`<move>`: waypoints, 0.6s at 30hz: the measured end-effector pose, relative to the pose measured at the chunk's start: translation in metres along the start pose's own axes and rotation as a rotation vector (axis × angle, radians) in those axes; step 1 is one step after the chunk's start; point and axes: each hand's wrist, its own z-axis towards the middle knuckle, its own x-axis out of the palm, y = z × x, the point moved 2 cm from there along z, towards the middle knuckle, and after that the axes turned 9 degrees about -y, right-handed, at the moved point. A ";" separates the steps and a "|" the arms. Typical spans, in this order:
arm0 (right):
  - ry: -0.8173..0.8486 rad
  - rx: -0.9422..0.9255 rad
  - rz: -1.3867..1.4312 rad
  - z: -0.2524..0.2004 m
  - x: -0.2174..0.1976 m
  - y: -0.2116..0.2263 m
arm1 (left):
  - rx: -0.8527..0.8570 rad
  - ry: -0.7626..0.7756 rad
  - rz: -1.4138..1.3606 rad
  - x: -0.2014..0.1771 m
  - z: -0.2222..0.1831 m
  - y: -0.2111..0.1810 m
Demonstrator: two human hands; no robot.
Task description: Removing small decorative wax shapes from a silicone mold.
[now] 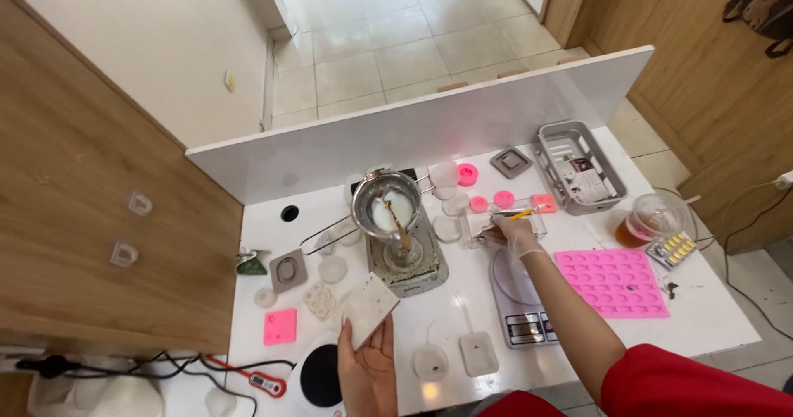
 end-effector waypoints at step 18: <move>0.178 -0.738 0.053 -0.226 -0.026 0.042 | 0.226 0.143 -0.224 -0.025 -0.075 -0.022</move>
